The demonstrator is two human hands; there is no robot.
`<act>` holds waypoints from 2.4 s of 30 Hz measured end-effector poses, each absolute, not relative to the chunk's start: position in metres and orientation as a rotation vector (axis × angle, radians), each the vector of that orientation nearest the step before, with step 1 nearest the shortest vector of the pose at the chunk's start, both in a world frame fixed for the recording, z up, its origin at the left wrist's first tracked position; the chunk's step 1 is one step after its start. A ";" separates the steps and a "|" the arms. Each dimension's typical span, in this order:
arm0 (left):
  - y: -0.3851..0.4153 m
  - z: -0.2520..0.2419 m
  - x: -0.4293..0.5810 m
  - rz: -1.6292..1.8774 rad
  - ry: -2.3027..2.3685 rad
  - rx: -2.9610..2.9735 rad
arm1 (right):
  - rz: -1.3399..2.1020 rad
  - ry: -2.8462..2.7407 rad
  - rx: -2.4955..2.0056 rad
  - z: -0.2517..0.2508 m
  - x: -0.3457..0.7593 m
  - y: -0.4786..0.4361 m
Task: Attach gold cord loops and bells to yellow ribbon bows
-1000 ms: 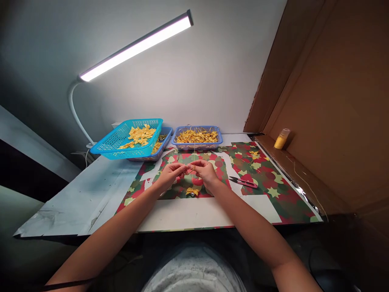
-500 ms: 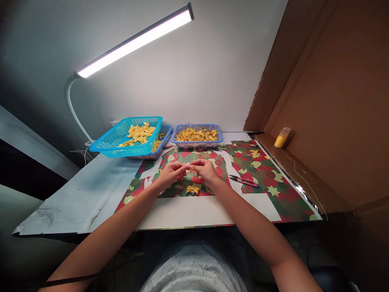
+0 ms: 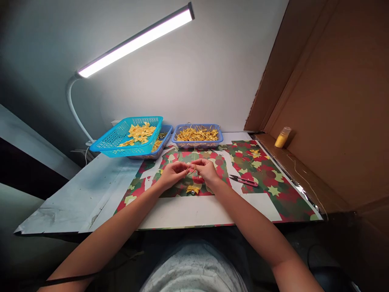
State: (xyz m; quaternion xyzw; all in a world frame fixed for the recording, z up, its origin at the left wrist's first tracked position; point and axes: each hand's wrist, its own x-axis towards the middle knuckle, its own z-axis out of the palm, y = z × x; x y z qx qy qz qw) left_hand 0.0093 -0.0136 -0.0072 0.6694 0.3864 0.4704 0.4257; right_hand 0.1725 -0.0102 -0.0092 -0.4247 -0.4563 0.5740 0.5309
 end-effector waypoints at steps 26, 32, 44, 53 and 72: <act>-0.023 -0.005 0.014 1.588 1.075 1.968 | 1.576 -0.868 -0.985 -0.003 0.166 -0.023; -0.023 -0.006 0.012 1.583 1.072 2.049 | 1.594 -0.819 -0.981 -0.002 0.166 -0.023; -0.020 -0.008 0.012 1.611 1.047 2.180 | 1.625 -0.770 -0.994 -0.005 0.165 -0.021; -0.021 -0.007 0.014 1.636 1.090 2.192 | 1.613 -0.774 -0.964 -0.003 0.165 -0.022; -0.021 -0.010 0.016 1.527 1.061 1.908 | 1.446 -0.973 -0.986 -0.006 0.164 -0.025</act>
